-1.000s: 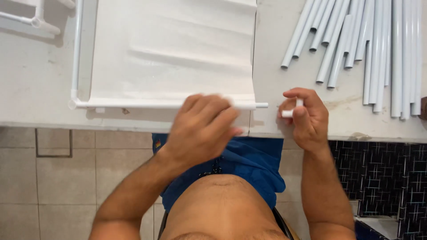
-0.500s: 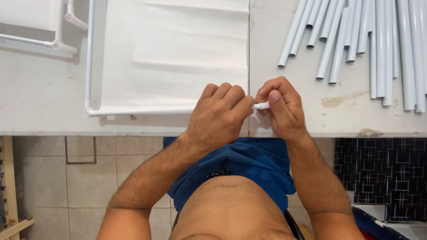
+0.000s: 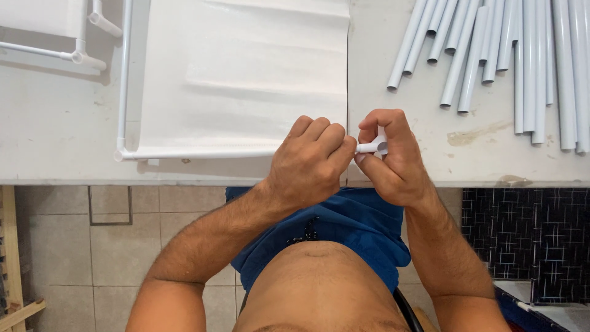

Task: Assembling a modular fabric shelf by threading poles through fabric sleeves and connecting them

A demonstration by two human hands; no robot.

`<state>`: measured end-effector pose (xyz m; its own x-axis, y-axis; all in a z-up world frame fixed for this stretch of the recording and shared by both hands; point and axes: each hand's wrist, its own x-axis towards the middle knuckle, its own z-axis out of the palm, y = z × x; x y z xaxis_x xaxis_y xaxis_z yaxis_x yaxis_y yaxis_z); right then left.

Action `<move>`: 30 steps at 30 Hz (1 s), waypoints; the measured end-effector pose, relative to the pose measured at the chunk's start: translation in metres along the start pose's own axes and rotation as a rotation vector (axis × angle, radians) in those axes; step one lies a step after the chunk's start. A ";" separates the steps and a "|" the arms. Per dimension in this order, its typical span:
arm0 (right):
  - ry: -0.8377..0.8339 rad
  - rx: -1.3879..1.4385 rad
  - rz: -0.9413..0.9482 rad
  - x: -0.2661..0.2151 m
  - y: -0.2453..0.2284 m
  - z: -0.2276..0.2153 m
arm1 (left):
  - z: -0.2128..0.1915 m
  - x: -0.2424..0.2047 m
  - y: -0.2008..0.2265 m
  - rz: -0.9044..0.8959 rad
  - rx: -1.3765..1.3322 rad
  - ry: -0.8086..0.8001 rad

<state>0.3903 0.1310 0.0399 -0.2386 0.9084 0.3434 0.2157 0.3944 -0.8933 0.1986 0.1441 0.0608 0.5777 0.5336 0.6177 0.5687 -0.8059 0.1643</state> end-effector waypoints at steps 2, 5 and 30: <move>-0.006 0.021 0.019 -0.001 -0.002 0.001 | 0.000 0.002 0.000 -0.001 0.007 0.003; -0.019 0.010 0.039 0.000 -0.006 0.003 | 0.004 0.003 -0.001 0.013 0.002 0.020; -0.040 0.416 0.138 -0.026 0.012 -0.022 | -0.131 -0.208 -0.105 -1.271 -0.136 0.253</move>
<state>0.4198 0.1151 0.0265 -0.2727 0.9392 0.2089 -0.1496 0.1731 -0.9735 -0.0584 0.0844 0.0158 -0.4515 0.8869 0.0980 0.5605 0.1964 0.8046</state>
